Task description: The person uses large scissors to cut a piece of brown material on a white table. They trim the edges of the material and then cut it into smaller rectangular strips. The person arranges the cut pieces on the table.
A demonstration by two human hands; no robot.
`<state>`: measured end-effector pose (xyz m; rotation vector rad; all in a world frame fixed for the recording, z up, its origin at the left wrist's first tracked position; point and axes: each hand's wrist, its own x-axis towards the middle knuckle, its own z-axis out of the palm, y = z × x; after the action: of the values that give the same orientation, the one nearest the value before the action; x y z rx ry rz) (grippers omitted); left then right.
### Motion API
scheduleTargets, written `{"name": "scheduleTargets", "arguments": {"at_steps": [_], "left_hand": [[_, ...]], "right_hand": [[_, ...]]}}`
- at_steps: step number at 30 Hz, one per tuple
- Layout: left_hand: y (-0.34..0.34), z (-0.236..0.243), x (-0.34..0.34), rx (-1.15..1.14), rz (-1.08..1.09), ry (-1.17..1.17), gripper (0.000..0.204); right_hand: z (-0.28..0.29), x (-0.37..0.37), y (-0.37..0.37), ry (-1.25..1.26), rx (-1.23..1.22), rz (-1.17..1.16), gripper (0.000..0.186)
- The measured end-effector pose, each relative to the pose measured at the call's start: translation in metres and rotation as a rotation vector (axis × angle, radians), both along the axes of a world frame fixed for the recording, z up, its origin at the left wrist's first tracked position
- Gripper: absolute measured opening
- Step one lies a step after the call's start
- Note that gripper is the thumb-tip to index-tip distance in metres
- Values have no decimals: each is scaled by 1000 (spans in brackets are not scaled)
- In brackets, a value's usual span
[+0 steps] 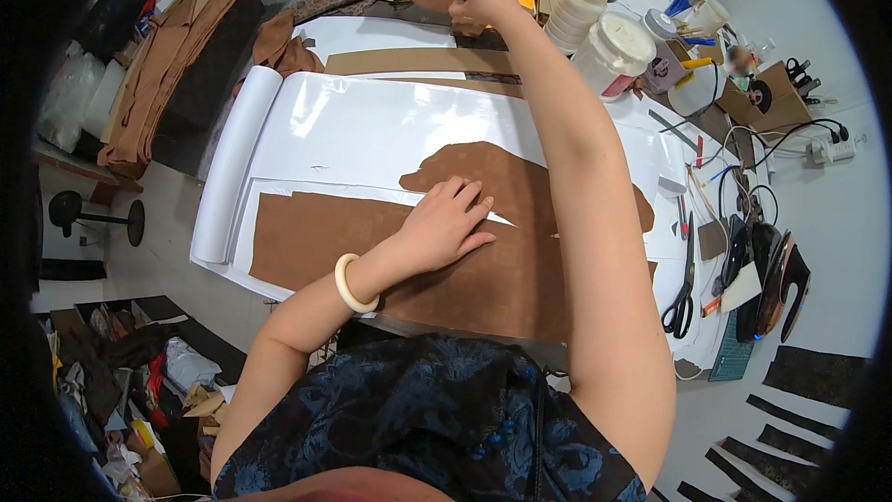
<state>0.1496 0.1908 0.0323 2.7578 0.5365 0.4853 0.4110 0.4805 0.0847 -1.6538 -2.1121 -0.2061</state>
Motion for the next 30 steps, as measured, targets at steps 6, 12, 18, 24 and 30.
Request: {"name": "scheduleTargets", "arguments": {"at_steps": [6, 12, 18, 24, 30], "left_hand": [[1, 3, -1, -11, -8, 17, 52], [-1, 6, 0, -7, -12, 18, 52], [3, 7, -4, -83, -20, 46, 53], [12, 27, -9, -145, 6, -89, 50], [58, 39, -6, -160, 77, -137, 35]], "right_hand": [[-28, -16, -13, -64, -134, 148, 50], [-29, -5, -22, 38, 26, 115, 31], [-21, -13, -74, -21, -312, 89, 19], [-31, 14, -70, -76, -234, -33, 28], [-52, 33, -31, -207, -387, -2, 55]]}}
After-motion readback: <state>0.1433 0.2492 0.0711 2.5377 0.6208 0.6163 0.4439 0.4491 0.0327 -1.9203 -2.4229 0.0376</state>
